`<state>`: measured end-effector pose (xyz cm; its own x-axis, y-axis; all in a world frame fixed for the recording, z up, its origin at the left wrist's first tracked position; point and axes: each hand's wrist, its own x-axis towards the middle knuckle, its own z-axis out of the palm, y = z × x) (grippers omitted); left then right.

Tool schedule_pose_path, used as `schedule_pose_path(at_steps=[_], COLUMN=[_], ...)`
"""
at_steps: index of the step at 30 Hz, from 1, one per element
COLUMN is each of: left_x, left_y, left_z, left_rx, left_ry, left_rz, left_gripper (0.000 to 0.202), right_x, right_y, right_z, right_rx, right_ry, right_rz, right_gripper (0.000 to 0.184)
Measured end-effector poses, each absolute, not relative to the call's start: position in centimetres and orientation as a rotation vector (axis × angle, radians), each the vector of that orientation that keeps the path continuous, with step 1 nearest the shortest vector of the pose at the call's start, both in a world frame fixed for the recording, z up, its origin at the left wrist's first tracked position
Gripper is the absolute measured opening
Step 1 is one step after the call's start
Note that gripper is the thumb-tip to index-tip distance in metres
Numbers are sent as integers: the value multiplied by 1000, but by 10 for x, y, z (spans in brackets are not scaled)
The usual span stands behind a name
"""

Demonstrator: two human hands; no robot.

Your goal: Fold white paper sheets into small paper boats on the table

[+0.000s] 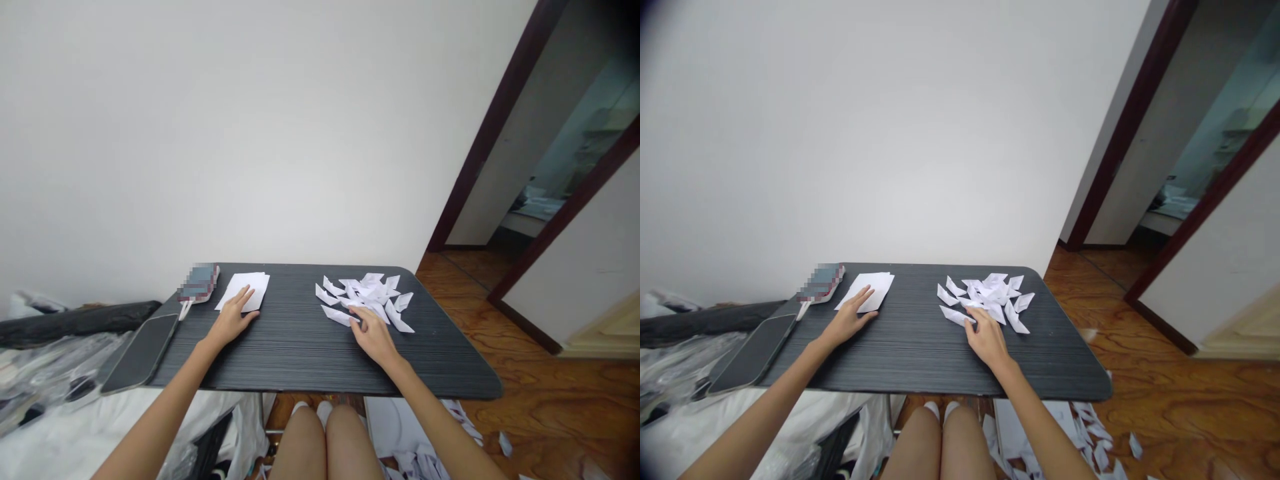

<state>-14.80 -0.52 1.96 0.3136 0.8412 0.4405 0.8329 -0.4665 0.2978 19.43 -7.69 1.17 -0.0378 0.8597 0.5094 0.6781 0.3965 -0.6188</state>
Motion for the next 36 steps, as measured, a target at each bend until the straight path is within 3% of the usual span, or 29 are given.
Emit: schedule_pose_path(at_steps=[5,14,19,32,36], left_x=[-159,-160,-161,-173,-173], left_y=[9,13,13,21,14], left_z=[14,14,19,30,34], left_rx=[2439,2490,2442,2355,2479], left_ry=[1755,1717,1718,1711,1801], left_rz=[686,658,630,584,852], left_gripper=[55,35,34,37,32], right_x=[189,184,181,184,187], right_y=[-77,-60,-65,-66,-68], right_z=[21,16,15,11,11], right_rx=[-1334,-1426,-1398,-1360,-1316], right_ry=[-2040,-2152,-2218,-2097,-1951], right_rz=[-105,-270,-391,-491,-389], right_gripper=[32,17,21,21,24])
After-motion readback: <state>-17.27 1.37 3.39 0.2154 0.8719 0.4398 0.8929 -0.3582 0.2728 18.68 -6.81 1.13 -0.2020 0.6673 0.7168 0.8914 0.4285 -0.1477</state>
